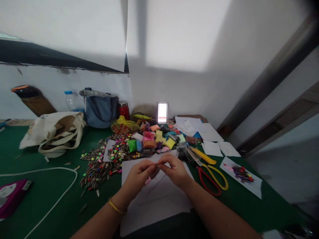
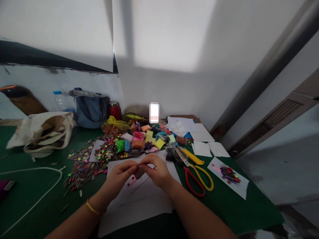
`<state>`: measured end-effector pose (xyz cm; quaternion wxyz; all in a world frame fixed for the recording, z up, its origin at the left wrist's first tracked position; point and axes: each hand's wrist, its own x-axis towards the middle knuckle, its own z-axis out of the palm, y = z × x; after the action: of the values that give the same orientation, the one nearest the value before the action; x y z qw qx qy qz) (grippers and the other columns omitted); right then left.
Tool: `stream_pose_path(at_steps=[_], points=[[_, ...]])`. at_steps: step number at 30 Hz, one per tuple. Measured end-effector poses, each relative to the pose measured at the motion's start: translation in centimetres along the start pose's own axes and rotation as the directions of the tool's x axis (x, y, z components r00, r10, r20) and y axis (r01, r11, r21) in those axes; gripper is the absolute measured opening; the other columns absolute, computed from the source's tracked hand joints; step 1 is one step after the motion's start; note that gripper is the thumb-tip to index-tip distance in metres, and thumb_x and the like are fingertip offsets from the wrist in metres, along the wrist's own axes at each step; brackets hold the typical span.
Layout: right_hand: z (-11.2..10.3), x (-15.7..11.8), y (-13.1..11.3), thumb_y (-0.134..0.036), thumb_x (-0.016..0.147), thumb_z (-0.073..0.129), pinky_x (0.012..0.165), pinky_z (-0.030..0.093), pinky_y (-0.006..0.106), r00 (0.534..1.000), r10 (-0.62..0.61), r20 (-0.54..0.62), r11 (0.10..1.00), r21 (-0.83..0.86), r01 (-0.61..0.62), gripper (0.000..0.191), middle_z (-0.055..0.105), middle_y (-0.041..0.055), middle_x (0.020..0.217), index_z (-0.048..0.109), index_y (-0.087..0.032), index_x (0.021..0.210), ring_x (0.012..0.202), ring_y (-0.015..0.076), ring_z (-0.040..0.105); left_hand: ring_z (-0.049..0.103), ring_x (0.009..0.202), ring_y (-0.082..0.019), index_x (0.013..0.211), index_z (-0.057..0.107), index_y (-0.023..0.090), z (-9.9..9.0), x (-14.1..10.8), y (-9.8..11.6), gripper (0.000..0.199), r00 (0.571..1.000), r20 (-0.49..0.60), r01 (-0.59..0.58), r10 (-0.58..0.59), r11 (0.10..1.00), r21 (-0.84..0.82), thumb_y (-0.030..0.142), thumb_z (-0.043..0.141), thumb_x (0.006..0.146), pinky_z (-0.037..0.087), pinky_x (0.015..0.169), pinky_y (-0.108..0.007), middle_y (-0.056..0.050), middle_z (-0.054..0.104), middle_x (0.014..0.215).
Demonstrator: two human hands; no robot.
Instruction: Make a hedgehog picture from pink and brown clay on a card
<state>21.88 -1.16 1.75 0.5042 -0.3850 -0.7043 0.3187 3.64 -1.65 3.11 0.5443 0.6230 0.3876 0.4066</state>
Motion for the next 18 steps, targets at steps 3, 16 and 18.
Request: stream_pose_path(at_steps=[3, 16, 18], points=[[0.2, -0.1, 0.0, -0.035, 0.085, 0.067, 0.080, 0.046, 0.031, 1.000, -0.013, 0.018, 1.000, 0.011, 0.013, 0.014, 0.063, 0.0019, 0.082, 0.072, -0.023, 0.086, 0.082, 0.0175, 0.058, 0.045, 0.055, -0.010, 0.080, 0.066, 0.014, 0.0, 0.0, -0.4, 0.031, 0.993, 0.053, 0.114, -0.106, 0.981, -0.158, 0.044, 0.061, 0.084, 0.035, 0.051, -0.022, 0.000, 0.053, 0.064], [0.2, -0.2, -0.5, -0.029, 0.085, 0.067, 0.077, 0.047, 0.030, 0.995, -0.012, 0.098, 0.995, -0.096, 0.022, 0.008, 0.060, 0.0027, 0.083, 0.072, -0.023, 0.086, 0.083, 0.0175, 0.058, 0.044, 0.061, -0.011, 0.081, 0.067, 0.011, -0.2, 0.0, -1.2, 0.032, 0.978, 0.123, 0.193, -0.167, 0.950, -0.245, 0.044, 0.065, 0.082, 0.032, 0.053, -0.022, 0.000, 0.051, 0.065], [0.2, -0.2, -0.4, -0.029, 0.084, 0.069, 0.077, 0.048, 0.030, 0.994, -0.007, 0.110, 0.995, -0.099, 0.018, 0.010, 0.060, 0.0031, 0.085, 0.073, -0.024, 0.091, 0.084, 0.0178, 0.058, 0.044, 0.059, -0.010, 0.081, 0.066, 0.012, -0.2, 0.0, -1.1, 0.032, 0.975, 0.128, 0.208, -0.180, 0.943, -0.259, 0.043, 0.067, 0.080, 0.031, 0.052, -0.021, 0.000, 0.052, 0.065]])
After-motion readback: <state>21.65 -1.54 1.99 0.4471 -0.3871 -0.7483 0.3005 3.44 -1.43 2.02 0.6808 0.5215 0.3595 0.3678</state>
